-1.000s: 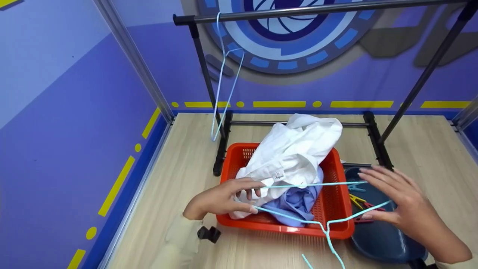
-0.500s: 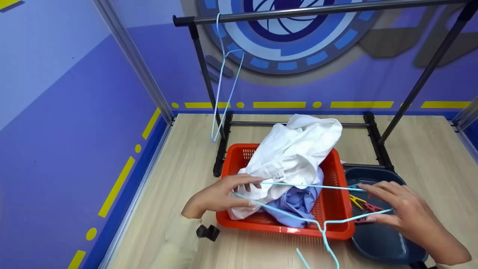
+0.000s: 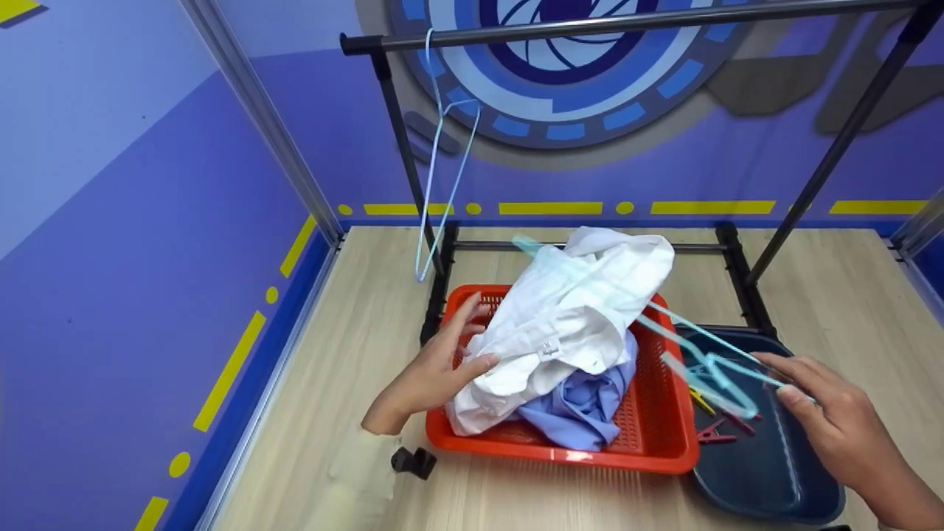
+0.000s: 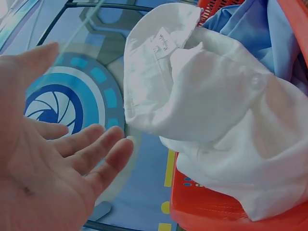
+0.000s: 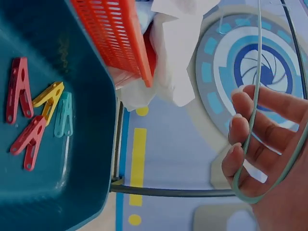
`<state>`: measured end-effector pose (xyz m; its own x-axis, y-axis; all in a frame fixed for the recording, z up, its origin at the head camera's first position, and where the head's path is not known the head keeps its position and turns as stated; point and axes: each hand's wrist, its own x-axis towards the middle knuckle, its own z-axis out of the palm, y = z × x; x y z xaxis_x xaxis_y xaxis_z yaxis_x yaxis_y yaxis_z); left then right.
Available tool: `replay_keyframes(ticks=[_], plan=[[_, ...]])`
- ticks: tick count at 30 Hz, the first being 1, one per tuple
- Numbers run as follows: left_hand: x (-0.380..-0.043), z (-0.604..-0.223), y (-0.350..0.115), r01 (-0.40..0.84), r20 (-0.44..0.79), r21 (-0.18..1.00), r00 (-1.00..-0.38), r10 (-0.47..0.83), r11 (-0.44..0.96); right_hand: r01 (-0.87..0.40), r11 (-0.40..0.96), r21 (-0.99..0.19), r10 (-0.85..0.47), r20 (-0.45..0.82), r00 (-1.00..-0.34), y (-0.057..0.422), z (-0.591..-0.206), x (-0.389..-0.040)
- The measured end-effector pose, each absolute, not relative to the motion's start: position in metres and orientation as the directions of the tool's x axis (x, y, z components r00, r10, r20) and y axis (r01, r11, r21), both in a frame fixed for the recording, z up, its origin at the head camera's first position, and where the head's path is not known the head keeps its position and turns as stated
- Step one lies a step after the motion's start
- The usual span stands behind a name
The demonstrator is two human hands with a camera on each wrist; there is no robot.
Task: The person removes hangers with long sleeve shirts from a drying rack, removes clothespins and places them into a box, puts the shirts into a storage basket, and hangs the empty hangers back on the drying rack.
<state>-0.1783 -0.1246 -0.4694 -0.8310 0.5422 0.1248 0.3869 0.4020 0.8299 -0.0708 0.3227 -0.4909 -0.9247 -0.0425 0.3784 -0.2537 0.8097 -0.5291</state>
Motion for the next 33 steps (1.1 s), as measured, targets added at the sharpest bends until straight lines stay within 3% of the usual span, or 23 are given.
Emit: replay_keyframes(ticks=[6, 13, 18, 27, 33], plan=[[-0.172, -0.474, -0.119, 0.418, 0.077, 0.768, -0.812, 0.579, 0.484, -0.301, 0.632, -0.714, 0.046, 0.422, -0.905, 0.320, -0.488, -0.075], [-0.164, -0.482, -0.106, 0.410, 0.028, 0.709, -0.829, 0.558, 0.574, -0.207, 0.510, -0.835, 0.093, 0.292, -0.952, 0.319, -0.477, -0.082], [-0.161, -0.486, -0.099, 0.398, 0.007, 0.707, -0.830, 0.557, 0.584, -0.212, 0.328, -0.921, 0.130, 0.266, -0.955, 0.323, -0.472, -0.088], [-0.159, -0.489, -0.097, 0.400, -0.009, 0.691, -0.828, 0.561, 0.602, -0.246, 0.151, -0.957, 0.160, 0.269, -0.950, 0.329, -0.461, -0.101], [-0.159, -0.489, -0.097, 0.404, -0.012, 0.681, -0.828, 0.561, 0.611, -0.259, 0.125, -0.958, 0.162, 0.278, -0.947, 0.331, -0.446, -0.112]])
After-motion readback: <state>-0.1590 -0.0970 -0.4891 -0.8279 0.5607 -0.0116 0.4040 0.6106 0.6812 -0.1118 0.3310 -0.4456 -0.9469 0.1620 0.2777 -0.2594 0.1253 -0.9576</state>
